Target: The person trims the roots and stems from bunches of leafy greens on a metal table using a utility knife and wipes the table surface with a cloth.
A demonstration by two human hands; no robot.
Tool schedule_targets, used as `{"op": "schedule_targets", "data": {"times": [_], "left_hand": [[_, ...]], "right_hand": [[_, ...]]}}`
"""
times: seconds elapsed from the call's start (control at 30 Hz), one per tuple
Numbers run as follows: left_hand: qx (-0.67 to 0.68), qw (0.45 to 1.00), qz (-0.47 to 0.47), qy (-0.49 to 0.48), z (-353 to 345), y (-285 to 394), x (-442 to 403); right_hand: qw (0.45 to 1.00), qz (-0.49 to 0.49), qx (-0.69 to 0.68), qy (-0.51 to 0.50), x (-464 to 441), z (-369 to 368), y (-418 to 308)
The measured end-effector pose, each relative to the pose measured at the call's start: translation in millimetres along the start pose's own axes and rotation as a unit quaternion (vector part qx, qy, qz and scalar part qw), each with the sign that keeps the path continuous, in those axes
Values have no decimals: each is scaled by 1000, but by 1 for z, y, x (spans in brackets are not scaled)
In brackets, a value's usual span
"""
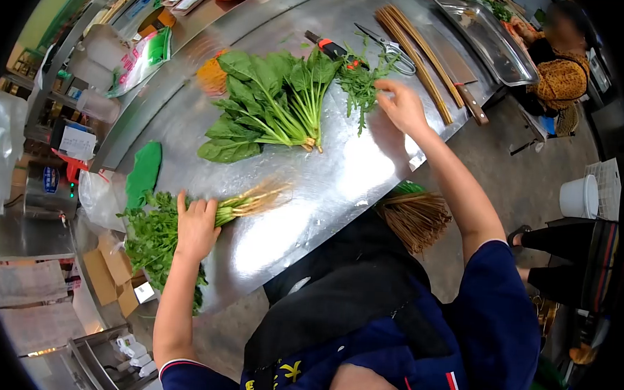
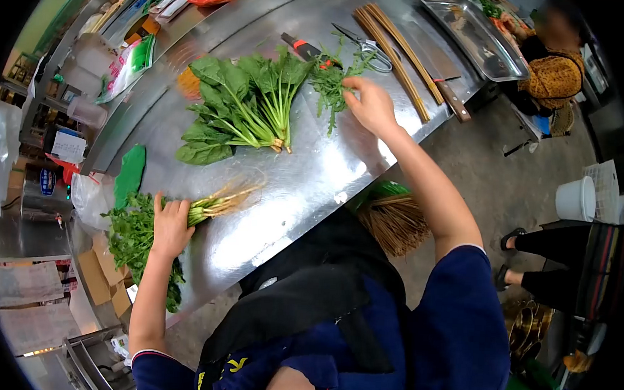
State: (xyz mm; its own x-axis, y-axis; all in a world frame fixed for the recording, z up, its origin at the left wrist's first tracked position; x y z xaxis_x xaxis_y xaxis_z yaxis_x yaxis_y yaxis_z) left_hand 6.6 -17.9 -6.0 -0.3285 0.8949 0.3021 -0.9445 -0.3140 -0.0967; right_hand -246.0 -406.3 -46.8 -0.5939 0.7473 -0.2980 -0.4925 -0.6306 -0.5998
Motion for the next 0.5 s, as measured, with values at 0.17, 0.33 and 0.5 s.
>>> {"op": "schedule_targets", "data": {"times": [0.17,0.33,0.5], "left_hand": [[57,991,-3,125,-8,11,6],[98,977,70,178,25,48,28],[188,941,118,256,-8,67,63]], "right_hand": [[993,35,114,22,-95,-27,-30],[950,-80,275,-120,-176,-76,-20],[934,-81,302,-172,-196,-93,-21]]}}
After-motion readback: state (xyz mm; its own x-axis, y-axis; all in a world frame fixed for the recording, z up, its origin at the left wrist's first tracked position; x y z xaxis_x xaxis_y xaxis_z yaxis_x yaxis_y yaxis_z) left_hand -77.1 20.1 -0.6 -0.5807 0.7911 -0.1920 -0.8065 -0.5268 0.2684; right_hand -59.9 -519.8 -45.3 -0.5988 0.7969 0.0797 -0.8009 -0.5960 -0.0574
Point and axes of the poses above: each hand's wrist, its own x-axis away from the middle knuckle, its own z-axis out of the back of the hand, y = z × x, the point moved 2 cm from there along -x, towards the middle knuckle, and after that the axes turned 5 degrees about x, right-handed, at the moved point
